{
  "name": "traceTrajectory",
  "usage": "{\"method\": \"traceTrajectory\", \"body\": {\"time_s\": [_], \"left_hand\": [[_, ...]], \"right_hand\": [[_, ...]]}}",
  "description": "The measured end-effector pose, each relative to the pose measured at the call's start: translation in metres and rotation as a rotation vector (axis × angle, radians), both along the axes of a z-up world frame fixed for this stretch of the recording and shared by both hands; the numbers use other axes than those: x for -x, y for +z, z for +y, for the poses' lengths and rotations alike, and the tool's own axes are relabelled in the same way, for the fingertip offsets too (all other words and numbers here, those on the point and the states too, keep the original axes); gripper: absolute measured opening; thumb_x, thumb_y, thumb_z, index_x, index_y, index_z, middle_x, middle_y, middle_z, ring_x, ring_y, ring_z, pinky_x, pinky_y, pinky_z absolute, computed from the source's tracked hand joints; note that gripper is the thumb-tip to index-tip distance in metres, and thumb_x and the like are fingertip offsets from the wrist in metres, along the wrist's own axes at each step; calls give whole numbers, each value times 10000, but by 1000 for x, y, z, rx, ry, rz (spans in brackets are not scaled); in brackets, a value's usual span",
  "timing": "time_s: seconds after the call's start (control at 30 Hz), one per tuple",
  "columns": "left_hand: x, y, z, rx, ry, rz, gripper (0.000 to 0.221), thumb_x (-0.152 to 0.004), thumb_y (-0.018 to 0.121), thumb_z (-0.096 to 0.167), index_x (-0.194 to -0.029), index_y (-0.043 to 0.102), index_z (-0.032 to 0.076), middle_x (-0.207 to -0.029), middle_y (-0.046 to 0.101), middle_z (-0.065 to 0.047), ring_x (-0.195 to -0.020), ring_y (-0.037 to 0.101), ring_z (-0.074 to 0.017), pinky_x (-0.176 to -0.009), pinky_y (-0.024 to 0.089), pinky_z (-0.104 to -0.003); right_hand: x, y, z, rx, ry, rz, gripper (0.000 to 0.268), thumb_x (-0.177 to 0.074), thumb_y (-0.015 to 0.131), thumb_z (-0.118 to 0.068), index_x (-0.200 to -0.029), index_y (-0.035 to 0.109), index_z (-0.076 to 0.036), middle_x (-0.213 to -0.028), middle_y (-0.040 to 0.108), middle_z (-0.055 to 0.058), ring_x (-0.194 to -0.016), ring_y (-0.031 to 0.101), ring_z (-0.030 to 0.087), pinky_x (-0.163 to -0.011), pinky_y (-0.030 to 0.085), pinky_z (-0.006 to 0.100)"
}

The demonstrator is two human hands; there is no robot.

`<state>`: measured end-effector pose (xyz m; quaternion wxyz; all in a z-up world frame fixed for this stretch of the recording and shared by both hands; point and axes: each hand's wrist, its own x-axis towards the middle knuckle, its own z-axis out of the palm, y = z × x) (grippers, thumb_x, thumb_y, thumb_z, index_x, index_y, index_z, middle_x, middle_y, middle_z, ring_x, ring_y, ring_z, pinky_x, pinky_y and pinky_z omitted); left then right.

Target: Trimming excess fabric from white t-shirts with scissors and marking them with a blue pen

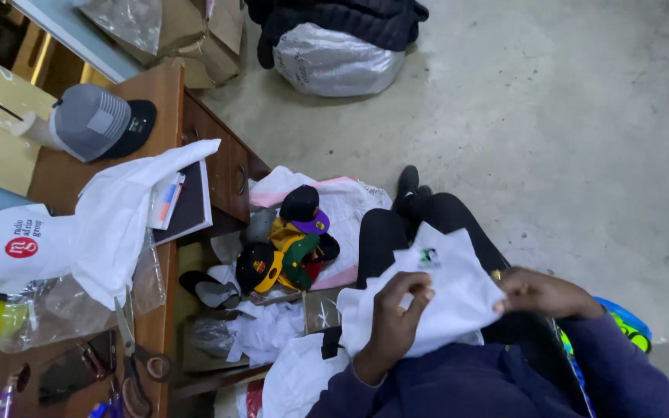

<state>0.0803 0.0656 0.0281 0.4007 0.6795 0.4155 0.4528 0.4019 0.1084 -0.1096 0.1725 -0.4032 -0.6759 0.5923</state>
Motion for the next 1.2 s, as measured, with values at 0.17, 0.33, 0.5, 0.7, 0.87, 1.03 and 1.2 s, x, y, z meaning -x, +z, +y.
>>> {"method": "traceTrajectory", "body": {"time_s": [0.17, 0.33, 0.5, 0.7, 0.87, 1.03, 1.2], "left_hand": [[13, -72, 39, 106, 161, 408, 583, -1000, 653, 301, -1467, 491, -10, -1353, 604, -202, -1142, 653, -331, -949, 545, -425], [0, -105, 25, 483, -159, 591, 661, -871, 817, 313, -1374, 594, -55, -939, 646, -98, -782, 604, -211, -713, 503, -339], [0, -32, 8, 66, -105, 302, 171, -933, 726, 25, -1087, 802, 23, -902, 636, -55, -714, 544, -146, -640, 453, -284], [6, 29, 5, -86, -77, 334, 179, -948, 668, 7, -1089, 774, -25, -901, 593, -75, -733, 554, -182, -651, 460, -332], [7, 38, 3, -154, -24, 436, 221, -912, 638, -53, -1097, 754, -17, -942, 604, -89, -835, 569, -218, -728, 476, -350], [9, 27, 6, -135, -4, 387, 234, -957, 614, 2, -1159, 734, -2, -1084, 583, -118, -952, 575, -246, -818, 487, -360], [18, 15, -2, -236, 202, 286, 466, -941, 749, 133, -1377, 630, 21, -1480, 509, -205, -1308, 574, -339, -1065, 493, -421]], "right_hand": [[-1, 48, -22, 128, 367, -313, 440, -832, 840, -613, -991, 842, -203, -1036, 798, -93, -965, 694, 87, -883, 524, 302], [-20, 29, -28, 145, 179, -695, 757, -692, 861, -839, -1094, 746, -208, -1036, 799, -109, -938, 751, 54, -876, 567, 233], [12, 95, -13, 77, -662, -147, 383, -1086, 530, -294, -1056, 805, -29, -976, 787, 115, -943, 716, 227, -876, 532, 369], [49, 128, -11, -92, -297, 280, 964, -700, 623, -800, -1237, 763, -11, -1228, 798, 156, -1109, 763, 294, -963, 590, 437], [59, 157, -15, -41, -318, -10, 919, -611, 591, -708, -1303, 741, -122, -1291, 834, 87, -1138, 772, 257, -944, 566, 426], [82, 159, -20, 183, -527, -6, 345, -987, 723, -231, -878, 859, 67, -613, 707, 111, -492, 537, 147, -462, 405, 314], [76, 85, -25, 372, -777, -35, 660, -953, 659, -281, -1506, 534, 58, -1520, 556, 231, -1264, 682, 333, -1025, 585, 407]]}}
